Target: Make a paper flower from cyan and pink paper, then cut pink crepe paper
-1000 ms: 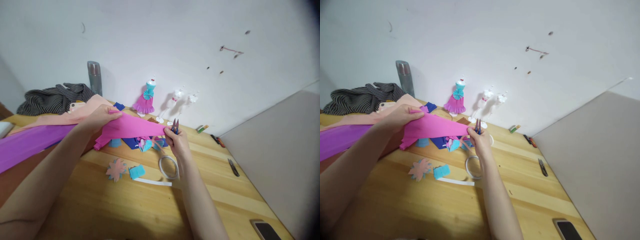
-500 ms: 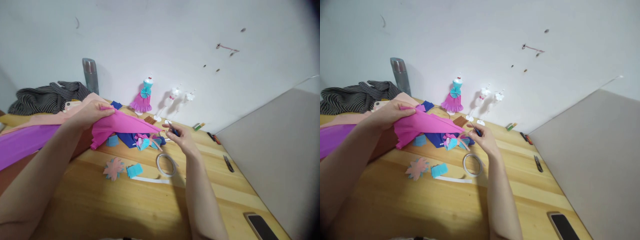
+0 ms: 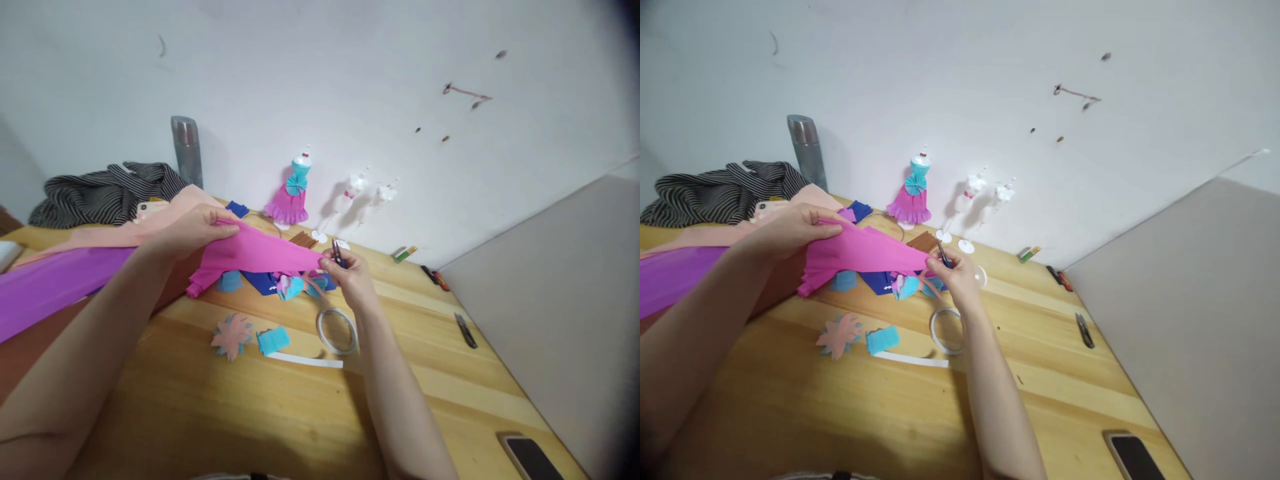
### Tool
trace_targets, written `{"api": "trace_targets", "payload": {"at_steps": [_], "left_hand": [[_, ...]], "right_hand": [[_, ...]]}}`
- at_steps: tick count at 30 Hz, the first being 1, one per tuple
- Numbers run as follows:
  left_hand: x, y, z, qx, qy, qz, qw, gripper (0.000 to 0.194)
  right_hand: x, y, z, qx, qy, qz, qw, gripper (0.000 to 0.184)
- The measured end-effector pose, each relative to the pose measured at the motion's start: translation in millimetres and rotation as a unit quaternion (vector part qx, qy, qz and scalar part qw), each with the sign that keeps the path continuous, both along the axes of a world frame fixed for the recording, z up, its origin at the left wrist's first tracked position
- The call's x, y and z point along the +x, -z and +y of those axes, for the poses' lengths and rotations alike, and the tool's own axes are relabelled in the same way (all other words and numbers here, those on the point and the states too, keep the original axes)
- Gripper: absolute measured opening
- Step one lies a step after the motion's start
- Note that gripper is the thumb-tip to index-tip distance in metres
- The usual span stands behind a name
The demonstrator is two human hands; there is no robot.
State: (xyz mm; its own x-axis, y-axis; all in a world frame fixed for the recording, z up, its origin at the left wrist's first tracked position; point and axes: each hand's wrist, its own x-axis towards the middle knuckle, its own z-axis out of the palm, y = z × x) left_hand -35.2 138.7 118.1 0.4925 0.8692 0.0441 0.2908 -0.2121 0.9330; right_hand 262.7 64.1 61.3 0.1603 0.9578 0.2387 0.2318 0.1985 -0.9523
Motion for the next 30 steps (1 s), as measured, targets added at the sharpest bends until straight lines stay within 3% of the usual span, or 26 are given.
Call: {"api": "trace_targets", "payload": {"at_steps": [4, 7, 13, 18, 21, 24, 26, 28, 30], "left_hand": [[-0.3, 0.1, -1.1, -0.014, -0.012, -0.012, 1.000, 0.026], [-2.6, 2.9, 0.0, -0.037, 0.014, -0.024, 0.999, 0.030], [-2.9, 9.5, 2.3, -0.087, 0.031, -0.054, 0.994, 0.024], [-1.1, 2.5, -4.3, -0.066, 0.027, -0.036, 0.997, 0.021], [-2.1, -8.3, -15.2, -0.056, 0.128, 0.005, 0.990, 0.024], [-1.2, -17.2, -26.4, -0.124, 0.289, 0.024, 0.949, 0.042], [2.3, -17.8, -30.3, -0.147, 0.327, 0.006, 0.934, 0.044], [8.7, -12.6, -30.0, -0.116, 0.300, -0.023, 0.947, 0.038], [17.7, -1.8, -25.5, -0.034, 0.226, -0.041, 0.973, 0.031]], "right_hand": [[1.5, 2.0, 0.8, -0.008, -0.012, 0.011, 1.000, 0.021], [2.6, 1.3, 1.0, -0.014, -0.018, 0.006, 1.000, 0.021], [3.9, -0.4, 0.5, -0.022, -0.011, -0.003, 1.000, 0.020], [3.8, 0.8, 1.7, -0.021, 0.006, 0.000, 1.000, 0.019], [4.9, 2.3, 3.1, -0.017, 0.019, 0.012, 1.000, 0.014], [4.1, 3.9, 4.2, -0.017, 0.018, 0.036, 0.999, 0.012], [0.4, 4.1, 4.0, -0.015, 0.011, 0.057, 0.998, 0.015], [-6.2, 3.2, 2.4, -0.015, -0.002, 0.086, 0.996, 0.016], [-14.4, 1.2, -0.6, -0.021, -0.023, 0.131, 0.991, 0.014]]}}
